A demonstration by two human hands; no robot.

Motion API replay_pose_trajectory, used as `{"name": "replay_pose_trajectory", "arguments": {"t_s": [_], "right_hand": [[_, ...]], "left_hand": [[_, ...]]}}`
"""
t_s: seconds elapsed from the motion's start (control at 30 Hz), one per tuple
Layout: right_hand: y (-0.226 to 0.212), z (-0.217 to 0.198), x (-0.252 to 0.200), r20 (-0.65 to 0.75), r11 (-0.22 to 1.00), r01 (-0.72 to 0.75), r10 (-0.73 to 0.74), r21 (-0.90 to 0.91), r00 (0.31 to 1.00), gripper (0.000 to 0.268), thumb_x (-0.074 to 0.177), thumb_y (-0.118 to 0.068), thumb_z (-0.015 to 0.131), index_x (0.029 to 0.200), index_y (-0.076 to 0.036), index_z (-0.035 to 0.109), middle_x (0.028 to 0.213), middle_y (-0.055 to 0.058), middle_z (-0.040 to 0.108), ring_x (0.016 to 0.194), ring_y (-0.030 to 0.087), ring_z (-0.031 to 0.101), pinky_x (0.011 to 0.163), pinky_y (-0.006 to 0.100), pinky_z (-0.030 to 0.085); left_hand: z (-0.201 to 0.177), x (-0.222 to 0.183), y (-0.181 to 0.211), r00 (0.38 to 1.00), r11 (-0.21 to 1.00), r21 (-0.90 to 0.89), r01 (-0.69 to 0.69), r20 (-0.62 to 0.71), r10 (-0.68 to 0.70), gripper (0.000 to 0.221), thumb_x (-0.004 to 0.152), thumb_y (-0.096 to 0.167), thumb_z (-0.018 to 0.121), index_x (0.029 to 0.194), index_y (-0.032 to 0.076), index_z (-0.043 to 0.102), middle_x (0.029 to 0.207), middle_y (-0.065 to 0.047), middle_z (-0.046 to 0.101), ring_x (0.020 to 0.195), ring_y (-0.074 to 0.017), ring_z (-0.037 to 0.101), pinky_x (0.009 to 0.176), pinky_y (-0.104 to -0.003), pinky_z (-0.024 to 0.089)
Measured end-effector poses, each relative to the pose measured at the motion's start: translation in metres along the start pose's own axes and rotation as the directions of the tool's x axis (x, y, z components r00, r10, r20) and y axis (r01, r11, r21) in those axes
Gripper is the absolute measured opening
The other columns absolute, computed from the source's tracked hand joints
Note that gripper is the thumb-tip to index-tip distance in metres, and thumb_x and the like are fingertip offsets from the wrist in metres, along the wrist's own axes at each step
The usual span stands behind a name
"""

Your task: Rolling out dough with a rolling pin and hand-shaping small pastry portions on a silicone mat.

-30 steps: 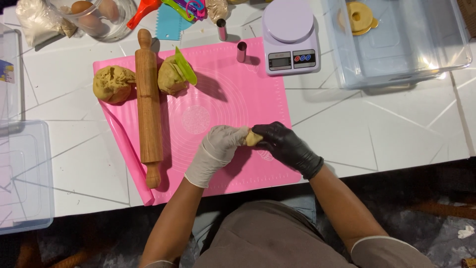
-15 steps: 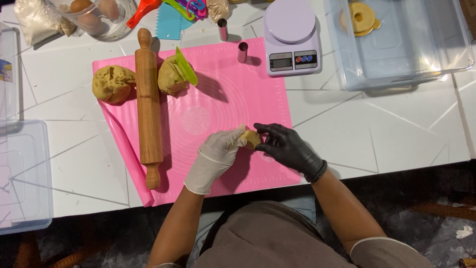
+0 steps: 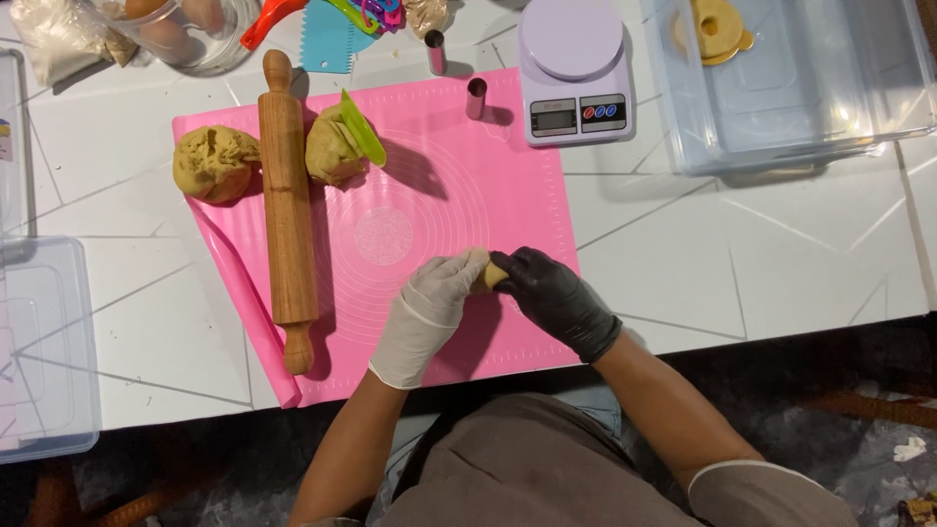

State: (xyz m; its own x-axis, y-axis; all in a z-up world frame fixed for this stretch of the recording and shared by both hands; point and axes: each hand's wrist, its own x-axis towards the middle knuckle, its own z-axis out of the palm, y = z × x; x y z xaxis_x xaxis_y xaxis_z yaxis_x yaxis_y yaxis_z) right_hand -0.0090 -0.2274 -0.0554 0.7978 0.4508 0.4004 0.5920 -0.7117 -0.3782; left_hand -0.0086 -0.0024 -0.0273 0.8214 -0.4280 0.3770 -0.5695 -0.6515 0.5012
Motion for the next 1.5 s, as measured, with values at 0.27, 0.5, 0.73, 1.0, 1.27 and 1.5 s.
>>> {"name": "replay_pose_trajectory", "arguments": {"t_s": [0.27,0.5,0.73,1.0,1.27,1.5], "right_hand": [[-0.014,-0.038,0.016,0.092,0.971,-0.142,0.126,0.193,0.988,0.039,0.089,-0.033,0.082,0.119,-0.011,0.072,0.088,0.005,0.066,0.085,0.025,0.070,0.075,0.037,0.059],[-0.008,-0.043,0.018,0.218,0.884,-0.249,0.173,0.395,0.961,0.027,0.087,-0.026,0.083,0.108,-0.011,0.077,0.084,0.008,0.073,0.083,0.027,0.074,0.075,0.038,0.061],[-0.026,-0.056,0.029,0.125,0.947,-0.127,0.094,0.294,0.988,0.051,0.081,-0.031,0.087,0.122,-0.011,0.064,0.123,0.015,0.063,0.102,0.033,0.070,0.083,0.042,0.061],[-0.039,-0.039,0.035,0.116,0.977,0.053,-0.078,0.205,0.990,0.053,0.088,-0.019,0.078,0.138,-0.010,0.060,0.127,0.020,0.063,0.108,0.040,0.065,0.094,0.049,0.054],[-0.040,-0.049,0.039,0.163,0.811,-0.346,0.305,0.473,0.938,0.028,0.100,-0.014,0.063,0.127,-0.013,0.070,0.098,0.015,0.068,0.067,0.029,0.073,0.054,0.033,0.062],[-0.055,-0.078,0.044,0.240,0.905,-0.284,0.213,0.316,0.947,0.046,0.090,-0.041,0.077,0.119,-0.007,0.069,0.133,0.021,0.062,0.112,0.046,0.066,0.088,0.053,0.060]], "left_hand": [[-0.022,-0.002,0.008,0.988,0.986,-0.067,0.152,0.037,-0.150,0.023,0.088,0.024,0.076,0.110,0.017,0.070,0.088,0.005,0.071,0.084,-0.0227,0.069,0.074,-0.035,0.056],[0.000,0.004,0.020,0.982,0.992,0.124,-0.020,-0.184,0.043,0.070,0.068,0.050,0.091,0.124,0.013,0.070,0.101,-0.003,0.074,0.090,-0.0240,0.070,0.078,-0.035,0.060],[-0.026,0.013,0.026,0.973,0.995,-0.003,-0.097,-0.212,0.094,0.035,0.090,0.026,0.077,0.114,0.001,0.068,0.083,-0.001,0.064,0.075,-0.0192,0.056,0.067,-0.030,0.051],[-0.107,-0.026,-0.016,0.910,0.765,0.571,0.298,-0.412,-0.048,0.052,0.094,0.058,0.065,0.129,0.020,0.067,0.104,-0.003,0.072,0.094,-0.0247,0.069,0.087,-0.038,0.054],[-0.135,-0.031,-0.024,0.557,0.452,0.346,0.822,-0.330,-0.762,0.095,0.080,0.065,0.078,0.153,0.012,0.046,0.104,-0.019,0.068,0.100,-0.0463,0.066,0.081,-0.057,0.056],[-0.147,-0.046,-0.044,0.414,0.440,-0.059,0.896,-0.246,-0.877,0.072,0.082,0.059,0.080,0.143,0.027,0.060,0.118,-0.008,0.070,0.112,-0.0317,0.067,0.091,-0.046,0.054]]}}
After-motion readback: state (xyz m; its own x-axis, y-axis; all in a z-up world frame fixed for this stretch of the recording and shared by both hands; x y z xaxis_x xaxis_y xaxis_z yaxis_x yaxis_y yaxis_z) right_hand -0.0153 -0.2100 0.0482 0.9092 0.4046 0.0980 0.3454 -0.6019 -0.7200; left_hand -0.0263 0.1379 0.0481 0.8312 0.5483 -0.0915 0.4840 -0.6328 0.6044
